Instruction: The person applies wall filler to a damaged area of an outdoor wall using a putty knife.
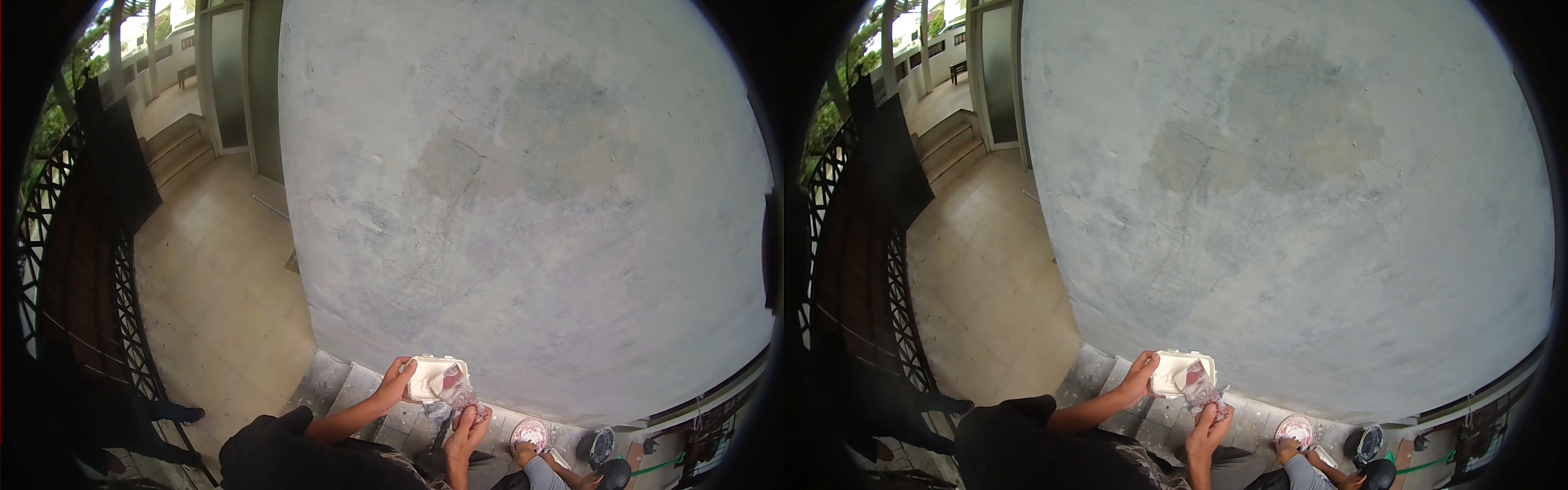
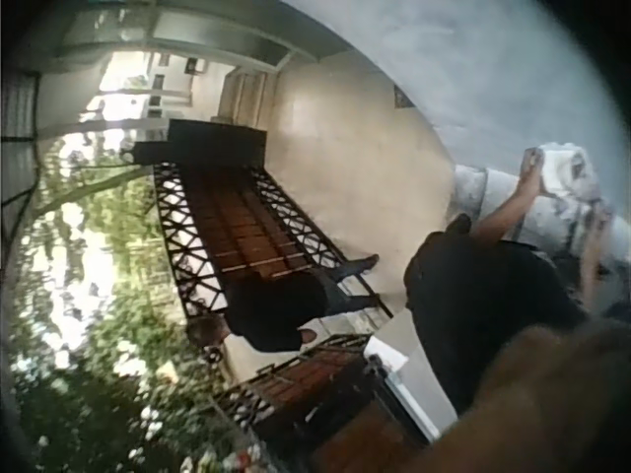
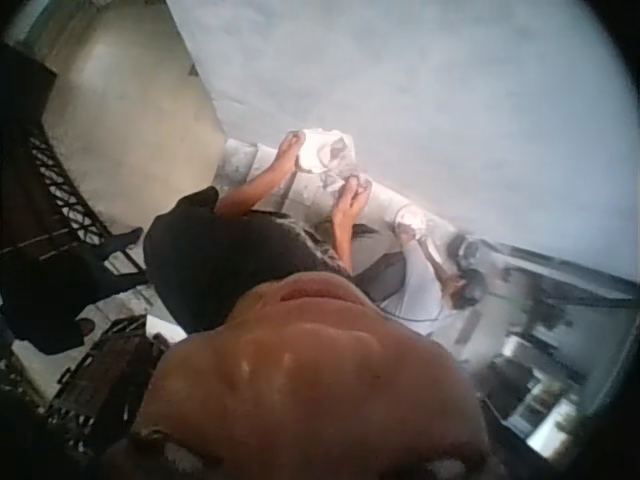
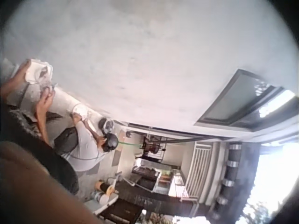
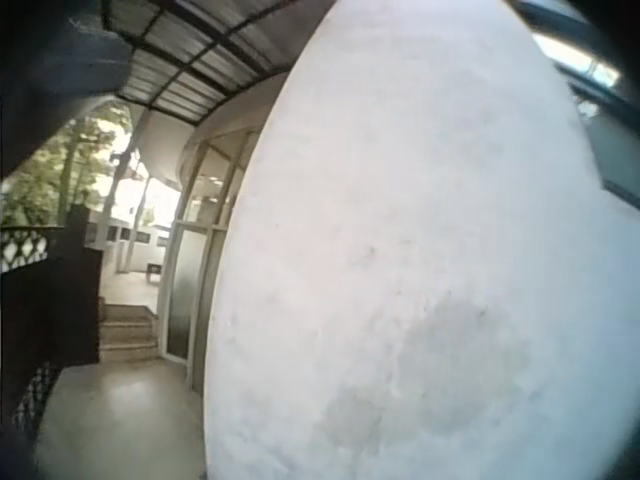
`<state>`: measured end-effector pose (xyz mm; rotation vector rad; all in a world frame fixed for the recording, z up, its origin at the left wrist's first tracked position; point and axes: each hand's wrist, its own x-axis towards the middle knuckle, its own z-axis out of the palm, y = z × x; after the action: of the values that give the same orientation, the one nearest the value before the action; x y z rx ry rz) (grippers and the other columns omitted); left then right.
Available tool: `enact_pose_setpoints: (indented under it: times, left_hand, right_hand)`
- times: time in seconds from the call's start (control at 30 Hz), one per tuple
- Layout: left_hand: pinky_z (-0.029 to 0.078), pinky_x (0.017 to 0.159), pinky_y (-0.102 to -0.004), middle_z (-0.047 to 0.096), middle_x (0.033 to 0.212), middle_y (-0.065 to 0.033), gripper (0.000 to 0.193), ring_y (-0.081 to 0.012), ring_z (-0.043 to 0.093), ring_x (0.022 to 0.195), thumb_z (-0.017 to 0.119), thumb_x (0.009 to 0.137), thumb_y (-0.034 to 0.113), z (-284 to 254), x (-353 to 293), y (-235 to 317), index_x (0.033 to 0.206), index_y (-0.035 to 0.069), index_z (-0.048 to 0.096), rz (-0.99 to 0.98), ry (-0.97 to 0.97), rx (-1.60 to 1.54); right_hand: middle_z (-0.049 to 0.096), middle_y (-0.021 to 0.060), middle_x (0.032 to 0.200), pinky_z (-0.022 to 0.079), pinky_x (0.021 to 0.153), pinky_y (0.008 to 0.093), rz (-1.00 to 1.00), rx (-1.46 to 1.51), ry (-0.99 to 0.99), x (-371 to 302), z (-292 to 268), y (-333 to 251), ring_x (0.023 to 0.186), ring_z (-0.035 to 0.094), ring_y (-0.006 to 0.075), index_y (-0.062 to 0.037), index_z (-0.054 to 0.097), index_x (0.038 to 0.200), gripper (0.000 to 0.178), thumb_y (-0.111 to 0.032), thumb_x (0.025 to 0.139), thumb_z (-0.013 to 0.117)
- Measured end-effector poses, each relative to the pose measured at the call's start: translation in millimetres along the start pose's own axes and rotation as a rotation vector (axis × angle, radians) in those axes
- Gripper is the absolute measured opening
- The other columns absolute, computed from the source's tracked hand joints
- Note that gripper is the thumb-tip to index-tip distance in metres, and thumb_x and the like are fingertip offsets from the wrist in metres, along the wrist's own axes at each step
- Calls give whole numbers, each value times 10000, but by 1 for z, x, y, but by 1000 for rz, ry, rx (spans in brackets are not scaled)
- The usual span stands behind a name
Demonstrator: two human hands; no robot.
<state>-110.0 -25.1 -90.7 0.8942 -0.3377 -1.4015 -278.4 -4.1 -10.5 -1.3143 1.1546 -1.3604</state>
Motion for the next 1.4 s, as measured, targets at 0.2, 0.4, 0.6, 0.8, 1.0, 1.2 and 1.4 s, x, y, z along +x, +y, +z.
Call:
enact_pose_setpoints:
  times: [0.2,0.4,0.6,0.8,1.0,1.2,1.4]
  left_hand:
    - [603,688,-422,583,1149,-119,408,-225,650,982,480,999,399,-5,-17,9,1262,98,396,-3,-13,-18]
    - [607,645,-459,557,1194,-124,394,-258,655,995,437,1007,423,-4,-30,28,1253,124,363,34,-2,7]
    - [598,786,-442,547,1248,-128,410,-251,623,1092,366,1026,417,5,-38,39,1277,94,392,79,5,19]
    - [614,672,-431,520,1210,-127,442,-238,641,1016,412,1009,446,8,-46,38,1257,85,356,95,50,-38]
    - [618,659,-436,531,1192,-137,450,-241,642,1018,420,1003,455,-6,-59,29,1263,93,355,105,105,-45]
    - [614,648,-433,526,1205,-138,437,-247,645,1008,434,1001,448,-28,-81,36,1260,105,355,124,129,-62]
    - [613,654,-444,520,1215,-146,443,-257,644,1016,441,1000,440,-44,-96,37,1267,101,341,170,157,-106]
  right_hand:
    - [392,-29,622,281,476,238,338,593,-70,-1,2,-14,492,325,71,-102,406,927,163,-209,1010,497]
    - [384,-37,614,279,477,246,103,400,29,-7,10,-16,504,343,66,-124,393,885,199,-231,1005,511]
    - [425,-29,644,311,486,222,117,124,-83,-9,9,-22,525,372,49,-90,461,935,176,-242,1003,517]
    - [412,-13,595,321,489,248,250,188,-117,-9,7,-34,510,364,75,-95,436,893,188,-229,1013,489]
    - [398,-8,573,308,494,266,420,344,-160,-19,7,-25,493,337,94,-103,434,877,192,-227,1016,479]
    - [404,-14,572,315,508,262,392,453,-128,-35,23,-36,493,339,93,-115,448,873,183,-229,1012,483]
    - [405,-14,577,306,487,259,316,455,-99,-46,31,-25,488,345,80,-100,444,905,169,-223,1014,487]
